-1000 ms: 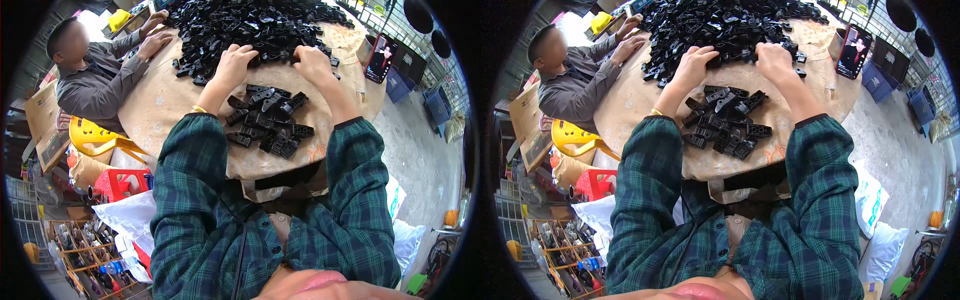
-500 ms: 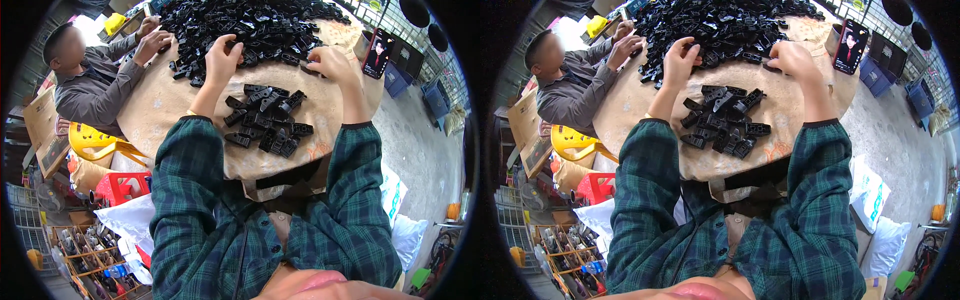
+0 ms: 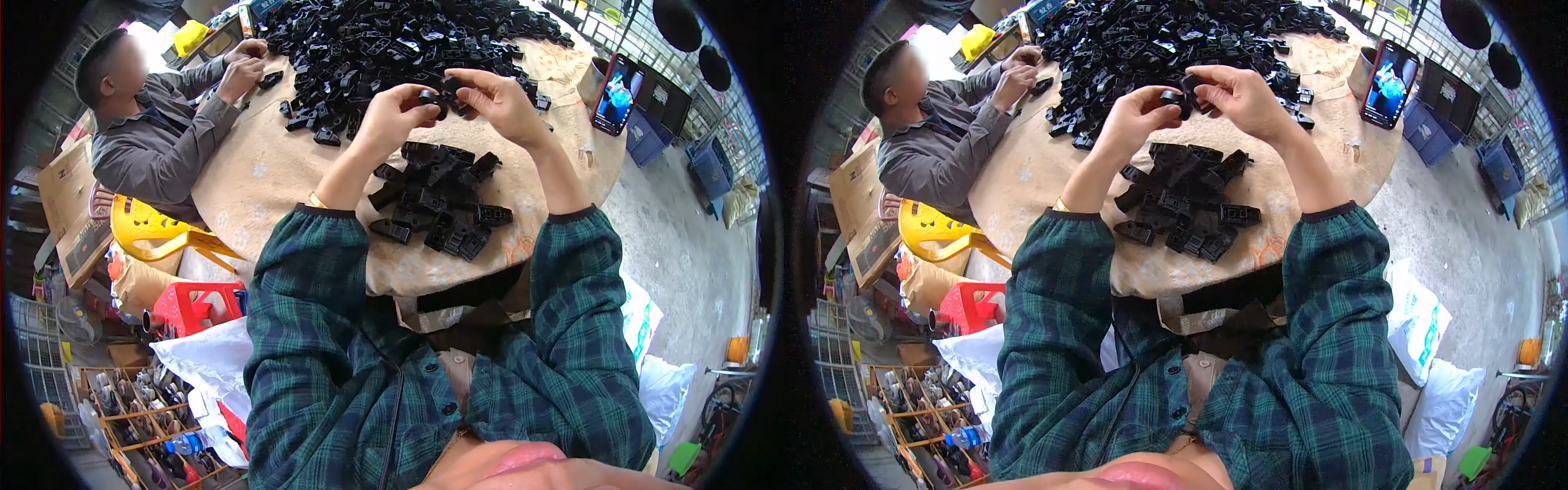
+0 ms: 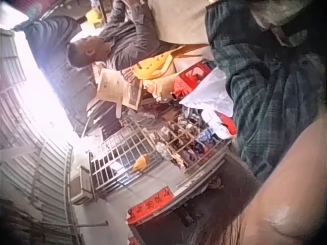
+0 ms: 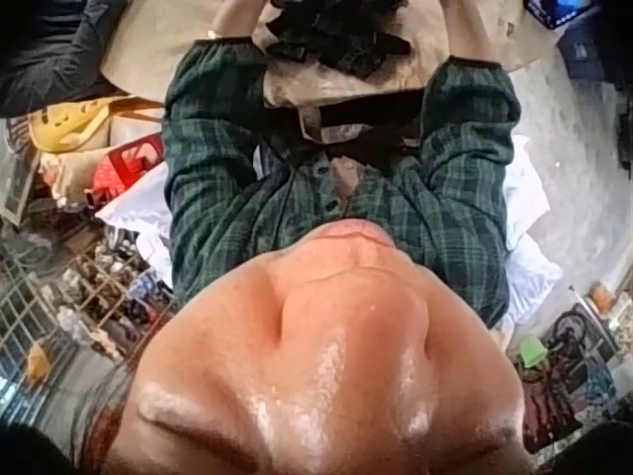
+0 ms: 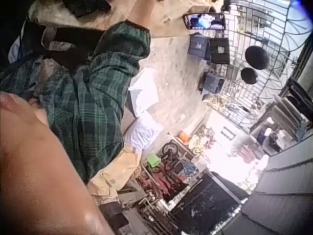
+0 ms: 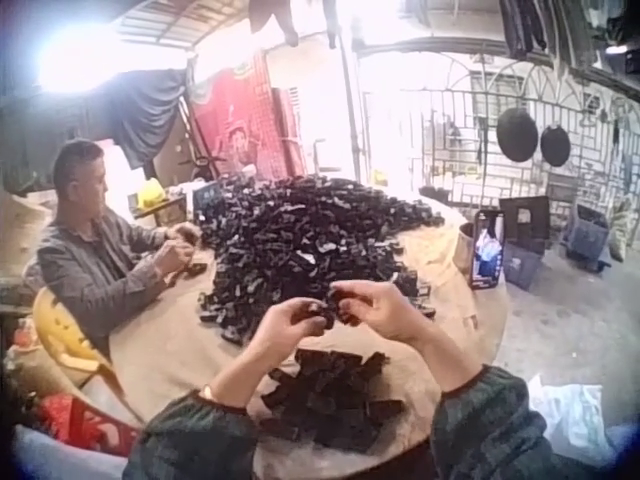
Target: Sorting black plastic components from a large pile on a round table.
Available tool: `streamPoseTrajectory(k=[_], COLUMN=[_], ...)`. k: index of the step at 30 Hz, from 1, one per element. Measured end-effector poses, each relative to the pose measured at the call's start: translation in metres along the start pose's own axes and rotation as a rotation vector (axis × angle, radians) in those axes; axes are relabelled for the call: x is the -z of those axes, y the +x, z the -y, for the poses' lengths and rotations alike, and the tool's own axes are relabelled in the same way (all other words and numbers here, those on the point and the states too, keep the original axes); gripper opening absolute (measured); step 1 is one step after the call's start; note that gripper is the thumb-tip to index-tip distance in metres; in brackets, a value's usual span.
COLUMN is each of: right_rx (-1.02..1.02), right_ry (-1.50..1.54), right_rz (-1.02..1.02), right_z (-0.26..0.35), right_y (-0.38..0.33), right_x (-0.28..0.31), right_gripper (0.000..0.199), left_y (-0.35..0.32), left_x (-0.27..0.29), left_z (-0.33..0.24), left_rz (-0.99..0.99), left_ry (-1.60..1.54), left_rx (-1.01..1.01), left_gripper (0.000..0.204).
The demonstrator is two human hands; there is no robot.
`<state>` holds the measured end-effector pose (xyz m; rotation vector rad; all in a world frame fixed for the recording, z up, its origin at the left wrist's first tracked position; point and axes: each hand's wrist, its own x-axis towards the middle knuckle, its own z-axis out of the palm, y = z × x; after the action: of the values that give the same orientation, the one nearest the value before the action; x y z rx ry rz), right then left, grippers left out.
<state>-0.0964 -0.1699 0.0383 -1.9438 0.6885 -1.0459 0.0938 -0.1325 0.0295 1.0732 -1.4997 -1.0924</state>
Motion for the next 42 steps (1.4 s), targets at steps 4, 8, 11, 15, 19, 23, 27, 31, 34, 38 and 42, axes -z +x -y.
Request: streamPoseTrajectory(k=[4,8,11,15,19,23,27,31,34,38,42], right_rx=[0.059,-0.124,-0.291,-0.265,-0.314,-0.385,-0.32,-0.251,-0.074,-0.041,-0.141], right_ry=[0.082,0.322,0.418,0.503,0.732,0.901,0.881,0.799,0.588,0.498,0.784], right_rz=[-0.071,-0.095,-0.084,-0.123,-0.145,-0.136,-0.204,-0.203,-0.22,-0.207,-0.004], right_z=[-0.008,-0.008,-0.008,-0.009,-0.007,-0.007,-0.004,-0.003,-0.015,-0.008,-0.003], right_y=[0.002,0.003,0.004,0.002,0.002,0.001,0.001,0.001,0.003,0.001,0.003], right_x=[-0.013,-0.016,-0.01,-0.017,-0.023,-0.024,-0.031,-0.033,-0.038,-0.043,-0.026], right_gripper=[0.03,0.029,0.026,0.028,0.029,0.027,0.026,0.029,0.029,0.035,0.039], left_y=[0.001,-0.002,-0.002,-0.002,-0.002,-0.004,-0.005,-0.004,-0.006,-0.005,-0.005], left_x=[-0.006,-0.006,-0.007,-0.008,-0.012,-0.017,-0.019,-0.018,-0.027,-0.026,-0.024], left_z=[0.0,0.0,-0.003,-0.004,-0.002,-0.005,-0.006,-0.006,-0.004,-0.004,-0.017], left_rz=[-0.053,-0.076,-0.056,-0.053,-0.05,-0.06,-0.135,-0.159,-0.134,-0.092,-0.041], left_ry=[-0.088,-0.011,-0.014,-0.108,-0.191,0.042,0.095,0.025,-0.27,-0.589,-0.587], left_rx=[-0.014,-0.085,-0.11,-0.08,-0.066,-0.185,-0.232,-0.21,-0.136,-0.077,-0.124], left_gripper=[0.028,0.029,0.028,0.028,0.029,0.029,0.029,0.029,0.028,0.028,0.026])
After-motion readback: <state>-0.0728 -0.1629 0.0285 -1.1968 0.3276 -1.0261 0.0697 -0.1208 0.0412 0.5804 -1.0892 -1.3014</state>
